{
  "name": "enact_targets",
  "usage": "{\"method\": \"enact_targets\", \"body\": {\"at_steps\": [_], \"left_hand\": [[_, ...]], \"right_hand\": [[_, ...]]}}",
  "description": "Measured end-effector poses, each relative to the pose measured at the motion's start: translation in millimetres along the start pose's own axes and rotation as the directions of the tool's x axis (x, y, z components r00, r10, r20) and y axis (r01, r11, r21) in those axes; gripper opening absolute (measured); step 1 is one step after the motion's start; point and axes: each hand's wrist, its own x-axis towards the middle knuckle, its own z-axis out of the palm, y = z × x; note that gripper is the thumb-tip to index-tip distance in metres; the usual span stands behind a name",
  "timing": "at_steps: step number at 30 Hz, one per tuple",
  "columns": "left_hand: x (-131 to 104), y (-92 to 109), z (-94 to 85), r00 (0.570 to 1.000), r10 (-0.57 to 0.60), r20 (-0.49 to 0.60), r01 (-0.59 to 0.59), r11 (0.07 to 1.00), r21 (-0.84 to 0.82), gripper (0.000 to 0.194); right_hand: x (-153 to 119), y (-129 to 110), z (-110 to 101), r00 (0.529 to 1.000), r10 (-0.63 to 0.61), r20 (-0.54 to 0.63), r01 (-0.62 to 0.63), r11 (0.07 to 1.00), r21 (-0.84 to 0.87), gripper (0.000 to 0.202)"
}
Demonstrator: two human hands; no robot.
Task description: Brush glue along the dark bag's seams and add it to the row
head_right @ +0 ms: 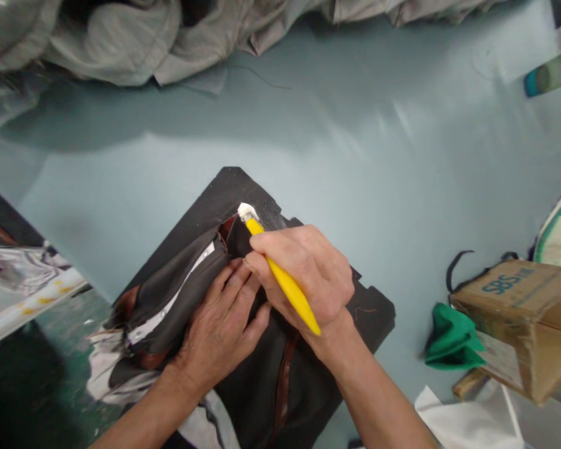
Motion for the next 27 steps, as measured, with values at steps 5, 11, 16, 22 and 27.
{"method": "enact_targets", "body": {"at_steps": [5, 11, 16, 22, 27], "left_hand": [[-1, 0, 0.6, 1.000, -0.010, -0.012, 0.010, 1.000, -0.006, 0.049], [0, -1, -0.4, 1.000, 0.004, 0.000, -0.004, 1.000, -0.010, 0.048], [4, -1, -4.3, 0.999, 0.048, 0.014, -0.049, 0.998, 0.028, 0.048], [-2, -4, -0.5, 0.997, 0.075, -0.022, -0.072, 0.993, 0.098, 0.051], [-7, -7, 4.6, 0.996, 0.085, -0.023, -0.081, 0.987, 0.141, 0.053]], "right_hand": [[6, 1, 6, 1.000, -0.008, -0.012, 0.008, 1.000, 0.029, 0.012], [9, -1, -2, 0.963, 0.166, -0.214, -0.149, 0.984, 0.095, 0.019], [-12, -8, -39, 0.799, 0.420, -0.431, -0.389, 0.907, 0.163, 0.030], [-67, -19, -92, 0.388, 0.788, -0.478, -0.678, 0.595, 0.432, 0.036], [-118, -36, -118, 0.219, 0.875, -0.431, -0.786, 0.420, 0.453, 0.034]]}}
